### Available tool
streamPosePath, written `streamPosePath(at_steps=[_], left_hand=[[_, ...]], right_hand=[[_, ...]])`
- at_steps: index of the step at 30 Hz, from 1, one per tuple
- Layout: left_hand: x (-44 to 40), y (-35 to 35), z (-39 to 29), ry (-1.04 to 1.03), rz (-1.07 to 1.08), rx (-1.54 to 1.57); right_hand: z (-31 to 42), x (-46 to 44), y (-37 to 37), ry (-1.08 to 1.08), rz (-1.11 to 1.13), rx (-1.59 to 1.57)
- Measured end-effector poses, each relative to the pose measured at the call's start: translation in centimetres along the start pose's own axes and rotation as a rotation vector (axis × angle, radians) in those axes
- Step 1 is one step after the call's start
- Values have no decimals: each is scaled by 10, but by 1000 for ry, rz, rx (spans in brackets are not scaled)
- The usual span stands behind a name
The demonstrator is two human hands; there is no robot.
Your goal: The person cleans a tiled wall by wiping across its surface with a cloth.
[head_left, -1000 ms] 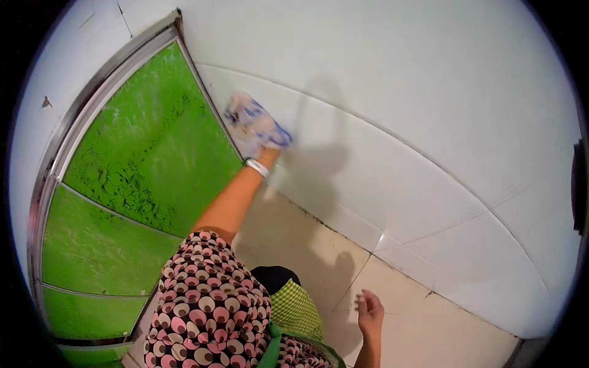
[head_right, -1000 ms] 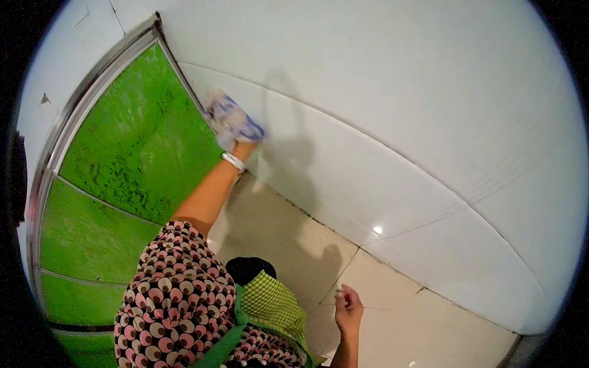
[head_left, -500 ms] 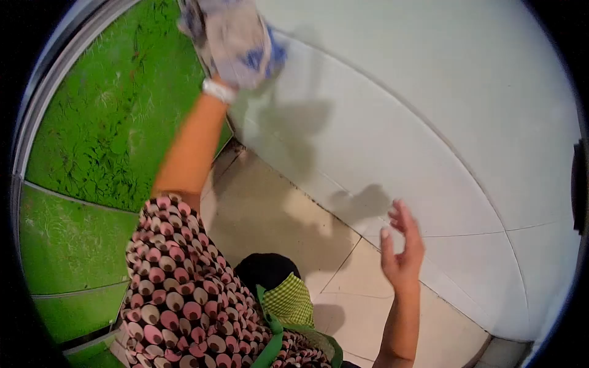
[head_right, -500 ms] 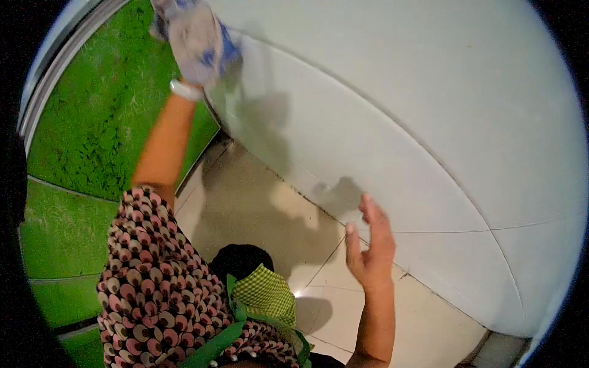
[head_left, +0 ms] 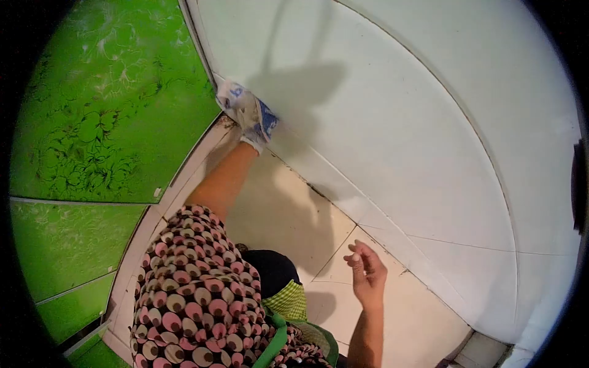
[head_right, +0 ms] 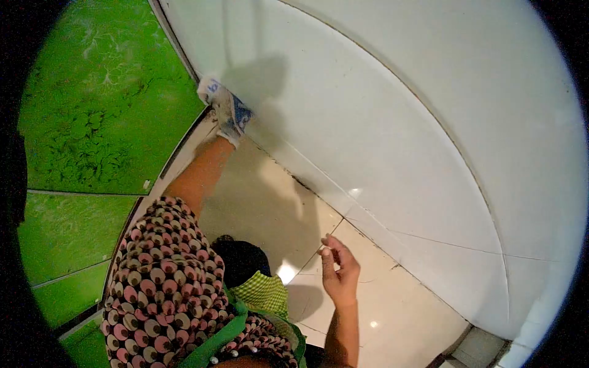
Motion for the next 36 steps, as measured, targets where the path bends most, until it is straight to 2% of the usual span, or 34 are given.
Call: streamPosePath(at_steps=[6,8,9,10,11,13,14,15,16,18,19,21,23,26,30,33,36], left_hand=[[6,-1,-36,-114,-32,239],[6,7,-54,-185,-111,461],[4,10,-64,-259,-165,715],[3,18,-79,-426,-232,1297],[6,34,-105,-700,-223,1758],[6,43,-175,-739,-448,638],[-8,58,-209,-509,-546,993],[-9,69,-226,-534,-541,755],[-6,82,-242,-648,-555,508],[1,95,-266,-819,-635,261],[1,95,-268,-857,-666,204],[-16,90,-246,-816,-512,254],[-33,78,-214,-709,-365,262],[-52,55,-154,-478,-206,114],[-56,32,-97,-255,-82,9],[-55,21,-105,-258,6,12],[-45,16,-157,-363,146,54]], right_hand=[[-32,40,-20,-152,10,-78],[-47,47,-16,-205,8,-55],[-52,50,-11,-214,-18,-62],[-55,53,-7,-223,-43,-70],[-56,53,-7,-217,-44,-67],[-56,54,-8,-221,-58,-74],[-53,52,-11,-215,-59,-71],[-49,48,-16,-197,-42,-56],[-45,43,-22,-179,-25,-41],[-34,42,-26,-175,-39,19],[-24,45,-27,-165,-27,94],[-15,55,-18,-136,-15,177],[-21,55,-7,-153,-11,181],[-50,42,5,-145,31,75],[-89,56,34,-211,-15,35],[-98,62,25,-241,0,31],[-100,70,23,-234,21,69]])
Point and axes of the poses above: each hand's wrist, its own x-axis away from the middle knuckle, its own y-axis out of the back of the hand, z = x × y, the point moved 8 cm from there along -x, towards the middle knuckle, and after that the axes turned 5 degrees about -y, right-handed, at the moved point
